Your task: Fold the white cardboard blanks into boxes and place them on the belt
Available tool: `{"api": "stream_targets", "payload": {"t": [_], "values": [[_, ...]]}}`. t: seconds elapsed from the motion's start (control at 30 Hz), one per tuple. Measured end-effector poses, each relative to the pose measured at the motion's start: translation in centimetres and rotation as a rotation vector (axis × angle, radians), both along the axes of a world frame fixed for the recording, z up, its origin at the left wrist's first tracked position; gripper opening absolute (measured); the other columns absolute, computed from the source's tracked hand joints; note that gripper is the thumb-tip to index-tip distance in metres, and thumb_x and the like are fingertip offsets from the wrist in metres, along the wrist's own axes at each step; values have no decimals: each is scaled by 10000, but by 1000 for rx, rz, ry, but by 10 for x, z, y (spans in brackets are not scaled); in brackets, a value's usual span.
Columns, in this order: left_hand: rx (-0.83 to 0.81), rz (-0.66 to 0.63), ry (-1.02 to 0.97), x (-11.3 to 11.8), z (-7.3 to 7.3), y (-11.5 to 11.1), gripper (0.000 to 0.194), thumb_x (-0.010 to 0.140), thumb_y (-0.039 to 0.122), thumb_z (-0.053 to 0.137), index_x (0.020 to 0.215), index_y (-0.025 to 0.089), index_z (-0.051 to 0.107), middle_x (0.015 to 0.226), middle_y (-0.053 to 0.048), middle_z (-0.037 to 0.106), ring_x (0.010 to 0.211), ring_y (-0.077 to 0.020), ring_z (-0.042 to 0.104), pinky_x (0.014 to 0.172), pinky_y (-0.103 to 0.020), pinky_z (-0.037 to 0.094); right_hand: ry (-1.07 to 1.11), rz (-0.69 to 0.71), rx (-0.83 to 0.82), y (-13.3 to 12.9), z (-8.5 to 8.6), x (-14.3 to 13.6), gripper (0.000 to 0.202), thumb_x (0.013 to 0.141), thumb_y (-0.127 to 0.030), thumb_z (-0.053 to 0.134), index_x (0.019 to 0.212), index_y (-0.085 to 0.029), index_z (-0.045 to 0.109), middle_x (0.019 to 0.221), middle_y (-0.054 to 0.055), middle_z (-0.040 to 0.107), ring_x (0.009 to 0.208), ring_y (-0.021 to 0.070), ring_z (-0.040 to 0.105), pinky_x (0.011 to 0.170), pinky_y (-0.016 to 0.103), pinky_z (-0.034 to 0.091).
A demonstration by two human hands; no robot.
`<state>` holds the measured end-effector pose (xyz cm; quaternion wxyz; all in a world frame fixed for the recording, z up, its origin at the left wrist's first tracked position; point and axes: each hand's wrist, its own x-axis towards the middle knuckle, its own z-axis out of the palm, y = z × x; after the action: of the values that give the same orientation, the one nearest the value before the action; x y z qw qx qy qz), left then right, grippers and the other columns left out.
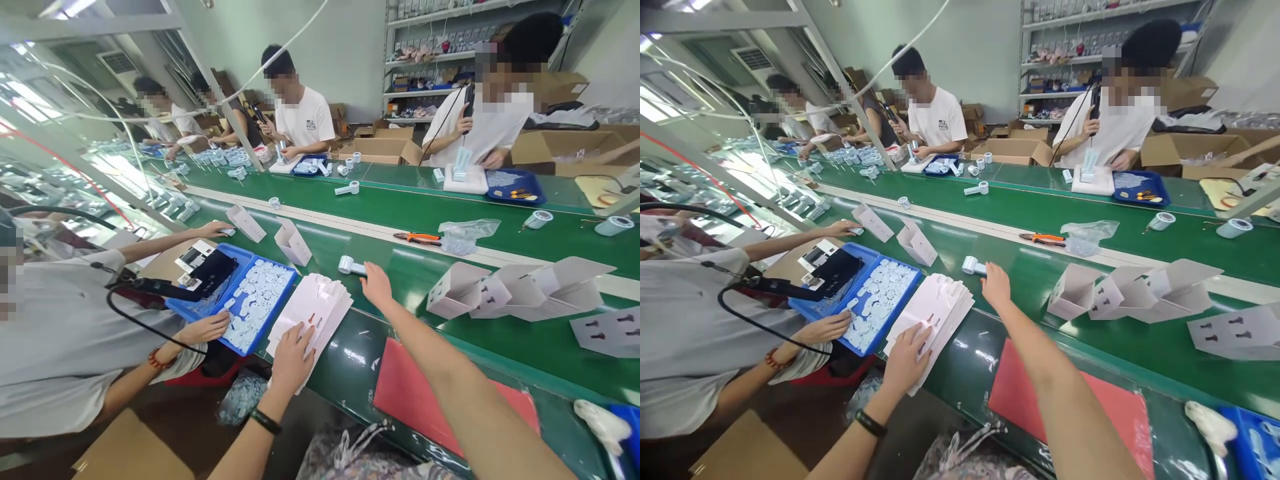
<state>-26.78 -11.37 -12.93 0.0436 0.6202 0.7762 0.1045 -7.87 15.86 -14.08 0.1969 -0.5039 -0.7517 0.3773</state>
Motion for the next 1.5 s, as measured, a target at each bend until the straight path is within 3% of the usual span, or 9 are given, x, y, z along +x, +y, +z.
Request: {"api": "stream_targets", "payload": {"t": [0.17,0.3,0.57,0.73,0.97,1.1,1.23,1.33,1.5], "values": [[-35,-9,15,2,-2,-6,510,879,221,614,1383,277,660,1470,-145,599,1311,-395,555,1058,-567,517,-185,32,-38,41,-7,-42,548,868,-144,604,1415,-121,568,1482,243,573,1432,366,465,1210,594,256],[-52,30,-76,0,10,-3,530,830,178,610,1350,253,682,1478,-141,594,1312,-391,553,1099,-568,488,-268,15,-102,19,-9,-15,441,847,-212,655,1283,-147,667,1332,197,657,1218,323,622,1069,439,442],[75,39,-200,-17,13,-3,592,804,130,527,1374,217,660,1413,-127,615,1296,-343,575,1177,-502,461,-224,-234,-19,-161,-10,166,484,836,-296,559,1299,-186,642,1188,118,685,1127,303,643,992,462,526],[145,-62,-287,-26,43,7,623,871,131,463,1473,236,587,1448,-121,613,1363,-331,558,1227,-540,427,-189,-294,-72,-221,-17,192,458,792,-312,644,1240,-229,690,1276,135,669,1255,354,591,1108,577,450],[231,-443,-734,29,92,32,314,927,201,647,1203,286,769,1320,-129,721,1382,-344,586,1282,-606,314,780,-370,-579,-185,92,133,759,886,-804,510,1370,-236,642,1277,158,719,1115,343,716,978,618,558],[298,-612,-688,46,84,33,284,970,173,627,1193,285,764,1289,-110,740,1360,-310,613,1266,-633,330,981,-246,-827,-181,143,127,600,789,-581,813,1262,-224,720,1096,94,786,911,250,759,876,493,625],[344,-828,-417,41,91,36,466,1014,182,511,1460,291,587,1570,-123,542,1555,-329,372,1265,-647,313,910,-279,-798,-192,153,135,513,733,-446,877,1184,-236,753,1072,54,786,898,194,742,846,389,633],[341,-676,-369,41,108,52,613,1008,376,542,1591,229,420,1692,-169,353,1610,-406,202,1271,-695,228,815,-295,-755,-203,152,139,409,718,-437,872,1046,-221,759,1012,31,780,814,159,719,806,349,628],[49,-539,-481,57,117,80,528,993,512,499,1396,203,642,1379,-130,708,1291,-326,659,1165,-501,482,701,-278,-786,-222,144,147,425,670,-409,867,1017,-219,712,927,9,769,799,185,725,706,318,598]]}}
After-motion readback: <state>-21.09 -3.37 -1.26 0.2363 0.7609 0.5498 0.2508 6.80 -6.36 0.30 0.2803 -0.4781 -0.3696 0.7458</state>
